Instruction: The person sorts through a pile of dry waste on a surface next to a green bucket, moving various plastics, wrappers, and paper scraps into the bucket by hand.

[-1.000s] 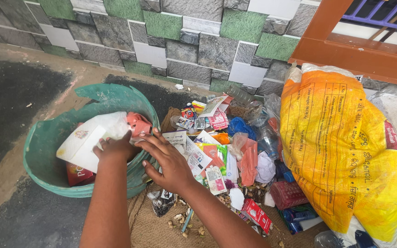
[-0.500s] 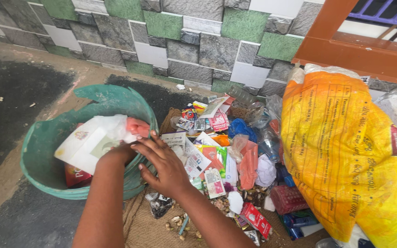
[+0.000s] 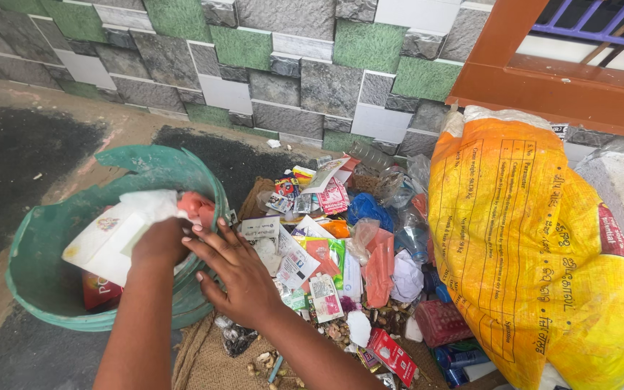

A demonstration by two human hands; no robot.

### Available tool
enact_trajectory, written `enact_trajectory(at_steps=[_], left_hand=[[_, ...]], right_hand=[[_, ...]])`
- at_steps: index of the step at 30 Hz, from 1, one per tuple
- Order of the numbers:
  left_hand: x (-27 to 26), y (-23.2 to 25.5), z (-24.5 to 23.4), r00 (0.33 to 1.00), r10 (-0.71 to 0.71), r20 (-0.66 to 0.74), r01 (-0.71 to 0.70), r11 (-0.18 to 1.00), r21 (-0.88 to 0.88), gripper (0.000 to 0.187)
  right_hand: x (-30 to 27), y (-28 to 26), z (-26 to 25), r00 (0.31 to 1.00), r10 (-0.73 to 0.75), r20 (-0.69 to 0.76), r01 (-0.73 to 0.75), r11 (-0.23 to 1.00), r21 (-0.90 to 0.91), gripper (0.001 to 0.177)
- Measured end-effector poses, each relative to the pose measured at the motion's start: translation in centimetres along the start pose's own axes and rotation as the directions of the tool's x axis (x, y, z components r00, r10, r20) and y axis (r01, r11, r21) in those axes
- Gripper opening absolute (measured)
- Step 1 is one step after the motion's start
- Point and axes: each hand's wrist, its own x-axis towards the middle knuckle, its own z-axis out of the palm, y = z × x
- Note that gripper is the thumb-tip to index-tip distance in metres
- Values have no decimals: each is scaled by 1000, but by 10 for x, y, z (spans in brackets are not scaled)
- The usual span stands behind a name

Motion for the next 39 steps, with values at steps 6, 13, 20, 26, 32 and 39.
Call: enact_trajectory(at_steps=[6, 13, 20, 26, 32, 39], left_hand=[[-49, 43, -48, 982, 15, -190, -48, 985, -168, 27], [-65, 86, -72, 743, 133, -656, -337, 921, -195, 22], [-72, 148, -26, 300, 920, -251, -681, 391, 619, 21], [-63, 117, 90, 607, 756, 244, -708, 376, 598, 25], [-44, 74, 169, 789, 551, 273, -588, 547, 595, 30], [-36, 66, 176, 741, 642, 199, -618, 533, 578, 29]], right_hand=[[-32, 24, -4, 982, 128, 135, -130, 992, 2, 62], [-97, 90, -27, 935, 306, 180, -267, 940, -211, 62], [-117, 114, -41, 922, 339, 188, -276, 915, -295, 62], [-120, 108, -19, 937, 297, 184, -231, 922, -311, 58], [-122, 106, -3, 881, 359, 307, -270, 916, -297, 60], [-131, 112, 5, 846, 394, 360, -268, 897, -352, 67]])
